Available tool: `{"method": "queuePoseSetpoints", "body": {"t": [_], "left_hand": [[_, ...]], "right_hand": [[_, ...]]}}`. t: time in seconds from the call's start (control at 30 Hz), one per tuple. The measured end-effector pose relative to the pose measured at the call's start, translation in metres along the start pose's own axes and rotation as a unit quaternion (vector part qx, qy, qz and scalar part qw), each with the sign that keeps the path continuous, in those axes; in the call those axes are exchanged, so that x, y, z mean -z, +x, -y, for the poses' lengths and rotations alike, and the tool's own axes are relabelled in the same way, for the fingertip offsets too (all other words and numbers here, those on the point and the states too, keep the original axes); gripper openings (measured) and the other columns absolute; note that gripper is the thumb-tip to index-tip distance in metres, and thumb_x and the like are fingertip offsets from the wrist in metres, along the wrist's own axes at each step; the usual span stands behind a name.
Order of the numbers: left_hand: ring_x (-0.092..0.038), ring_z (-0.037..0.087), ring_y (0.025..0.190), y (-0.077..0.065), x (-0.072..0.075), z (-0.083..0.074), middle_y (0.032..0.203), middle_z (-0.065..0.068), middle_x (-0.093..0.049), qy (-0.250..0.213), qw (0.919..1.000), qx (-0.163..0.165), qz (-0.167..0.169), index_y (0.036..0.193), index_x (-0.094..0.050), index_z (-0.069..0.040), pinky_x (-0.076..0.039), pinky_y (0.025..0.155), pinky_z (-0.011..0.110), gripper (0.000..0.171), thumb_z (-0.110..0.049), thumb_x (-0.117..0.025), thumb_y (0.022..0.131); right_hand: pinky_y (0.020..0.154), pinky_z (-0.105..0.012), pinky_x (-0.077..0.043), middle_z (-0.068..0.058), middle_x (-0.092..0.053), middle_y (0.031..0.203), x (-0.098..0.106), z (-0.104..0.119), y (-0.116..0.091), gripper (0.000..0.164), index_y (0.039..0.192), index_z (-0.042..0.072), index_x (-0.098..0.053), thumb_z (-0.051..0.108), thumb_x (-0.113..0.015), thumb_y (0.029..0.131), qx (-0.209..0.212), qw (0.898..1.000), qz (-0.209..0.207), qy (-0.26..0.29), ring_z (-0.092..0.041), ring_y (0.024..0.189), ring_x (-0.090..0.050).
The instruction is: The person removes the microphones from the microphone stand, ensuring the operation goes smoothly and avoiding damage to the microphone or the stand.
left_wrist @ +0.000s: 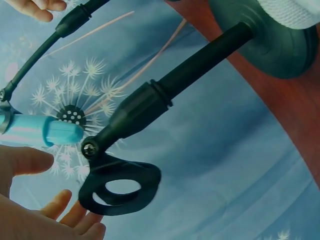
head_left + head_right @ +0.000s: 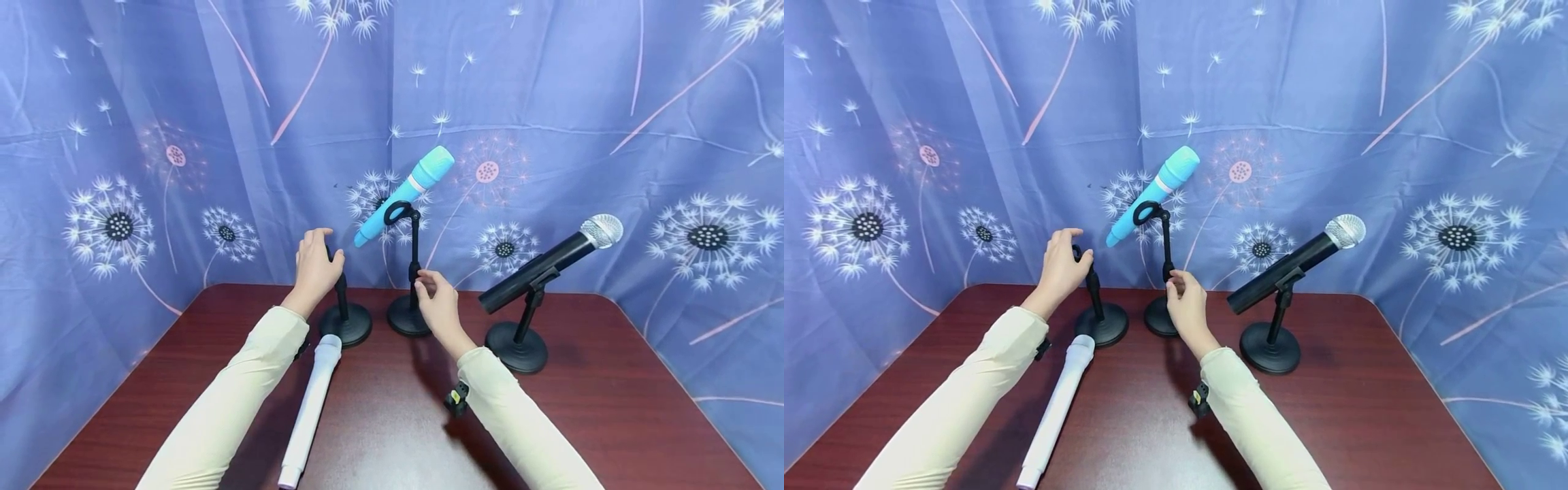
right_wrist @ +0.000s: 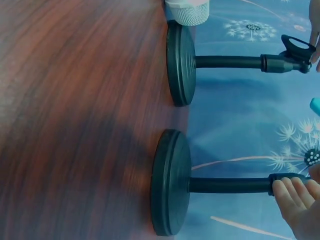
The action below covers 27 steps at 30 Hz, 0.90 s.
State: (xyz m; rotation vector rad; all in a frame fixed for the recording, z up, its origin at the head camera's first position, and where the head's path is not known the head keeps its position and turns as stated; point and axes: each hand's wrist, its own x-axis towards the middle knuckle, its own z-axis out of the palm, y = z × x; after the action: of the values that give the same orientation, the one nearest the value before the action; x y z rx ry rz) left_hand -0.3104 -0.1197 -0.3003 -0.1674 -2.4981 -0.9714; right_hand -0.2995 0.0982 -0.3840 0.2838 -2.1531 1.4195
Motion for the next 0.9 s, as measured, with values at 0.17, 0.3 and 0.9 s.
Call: {"method": "queuePoseSetpoints", "body": {"t": [0.17,0.3,0.9], "left_hand": [[-0.038,0.038,0.125,0.002,0.001,-0.007,0.135,0.021,-0.044,-0.008,0.9997,-0.023,-0.009,0.133,-0.047,0.001,-0.03,0.102,0.05,0.043,-0.014,-0.055,0.093],[-0.038,0.038,0.124,0.003,-0.001,-0.011,0.135,0.02,-0.045,-0.026,0.9988,-0.038,-0.017,0.133,-0.048,0.001,-0.03,0.102,0.049,0.042,-0.013,-0.055,0.094],[-0.039,0.033,0.124,0.005,-0.011,-0.028,0.135,0.016,-0.046,-0.08,0.9948,-0.057,-0.027,0.132,-0.05,-0.004,-0.033,0.102,0.049,0.037,-0.011,-0.054,0.096]], "right_hand": [[0.082,-0.043,-0.053,-0.021,-0.066,0.108,-0.001,-0.003,0.004,0.026,0.119,-0.005,-0.061,0.002,-0.059,0.093,-0.012,0.999,-0.033,0.02,-0.032,0.096,-0.065],[0.086,-0.045,-0.051,-0.022,-0.062,0.115,-0.004,-0.007,0.006,0.029,0.122,-0.004,-0.06,0.005,-0.06,0.094,-0.015,0.998,-0.043,0.031,-0.033,0.104,-0.062],[0.087,-0.049,-0.05,-0.024,-0.058,0.12,-0.026,-0.032,0.014,0.049,0.136,-0.002,-0.048,0.013,-0.065,0.093,-0.024,0.999,0.008,0.039,-0.036,0.107,-0.06]]}}
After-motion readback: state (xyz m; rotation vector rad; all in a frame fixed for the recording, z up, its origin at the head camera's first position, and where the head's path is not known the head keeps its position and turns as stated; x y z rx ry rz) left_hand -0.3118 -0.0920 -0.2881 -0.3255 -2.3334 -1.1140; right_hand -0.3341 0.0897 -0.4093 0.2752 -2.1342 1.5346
